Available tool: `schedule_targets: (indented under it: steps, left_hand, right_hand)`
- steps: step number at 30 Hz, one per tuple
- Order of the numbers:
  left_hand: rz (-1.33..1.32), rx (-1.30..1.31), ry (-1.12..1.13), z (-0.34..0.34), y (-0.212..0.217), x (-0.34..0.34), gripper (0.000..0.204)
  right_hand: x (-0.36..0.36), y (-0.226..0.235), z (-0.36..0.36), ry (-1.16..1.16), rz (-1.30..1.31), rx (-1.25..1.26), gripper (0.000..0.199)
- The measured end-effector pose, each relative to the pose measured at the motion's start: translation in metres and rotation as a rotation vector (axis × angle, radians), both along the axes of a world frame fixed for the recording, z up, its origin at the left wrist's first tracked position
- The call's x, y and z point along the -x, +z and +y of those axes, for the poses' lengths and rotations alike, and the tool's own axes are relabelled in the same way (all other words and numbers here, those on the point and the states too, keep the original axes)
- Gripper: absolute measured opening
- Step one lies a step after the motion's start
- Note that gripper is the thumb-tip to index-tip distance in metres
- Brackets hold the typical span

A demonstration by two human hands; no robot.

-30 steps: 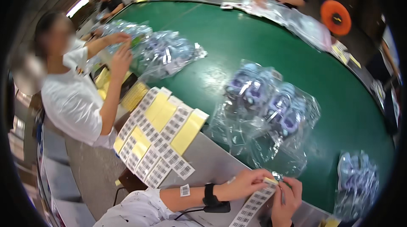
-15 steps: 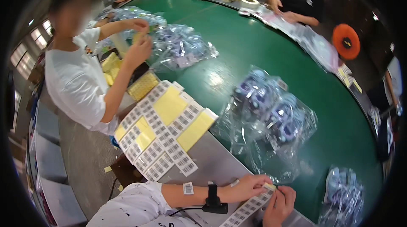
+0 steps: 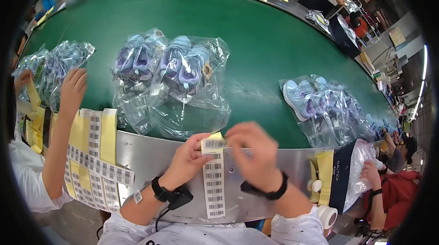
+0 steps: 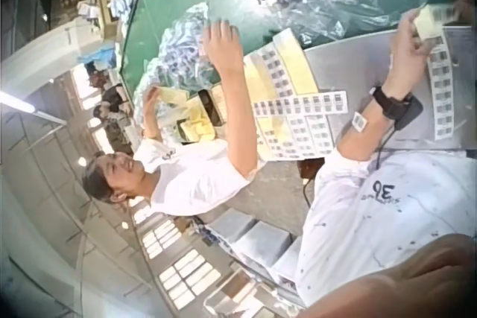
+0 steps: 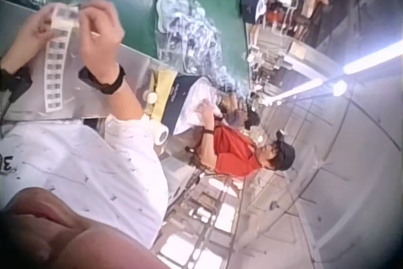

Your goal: The person stands at a green workbench and applies barcode stickers to clear plastic bags containing pairs of slippers. They peel a label from a sheet, place it on a bag, and use a handheld scanner to scan the barcode. The process is repeated for multiple bags of slippers.

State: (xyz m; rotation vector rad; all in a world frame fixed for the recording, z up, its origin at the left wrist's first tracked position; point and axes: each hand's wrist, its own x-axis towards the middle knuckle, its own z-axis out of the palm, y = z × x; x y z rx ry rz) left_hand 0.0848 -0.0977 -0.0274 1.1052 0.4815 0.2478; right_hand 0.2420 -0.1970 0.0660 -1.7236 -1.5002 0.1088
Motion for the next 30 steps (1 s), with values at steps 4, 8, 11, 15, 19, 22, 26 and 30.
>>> schedule_targets:
  steps: [4, 8, 11, 15, 19, 22, 26, 30]
  left_hand:
    - [0.054, -0.113, -0.083, -0.002, 0.004, 0.001, 0.050]
    - [-0.006, -0.052, -0.049, -0.009, 0.014, -0.011, 0.046]
    - [-0.025, 0.006, 0.020, -0.009, 0.012, -0.010, 0.046]
    - [0.013, 0.041, 0.013, -0.008, 0.013, -0.010, 0.047]
    - [0.005, 0.024, -0.009, -0.007, 0.013, -0.012, 0.046]
    - [0.025, 0.018, -0.010, -0.008, 0.014, -0.012, 0.045]
    - [-0.002, 0.028, -0.011, -0.008, 0.015, -0.013, 0.044]
    - [0.003, 0.040, 0.004, -0.008, 0.014, -0.013, 0.044]
  right_hand:
    - [-0.063, 0.006, 0.089, -0.214, 0.773, -0.268, 0.041]
    - [-0.153, -0.063, 0.179, -0.419, 0.501, 0.012, 0.092]
    - [-0.178, -0.094, 0.215, -0.502, 0.688, 0.183, 0.090]
    - [-0.201, -0.121, 0.215, -0.542, 0.507, 0.196, 0.083]
    - [-0.205, -0.121, 0.210, -0.426, 0.205, 0.121, 0.058]
    - [-0.207, -0.103, 0.218, -0.344, 0.635, 0.060, 0.028]
    - [-0.214, -0.107, 0.225, -0.265, 0.907, 0.157, 0.008]
    - [-0.209, -0.113, 0.235, -0.319, 0.903, 0.256, 0.008]
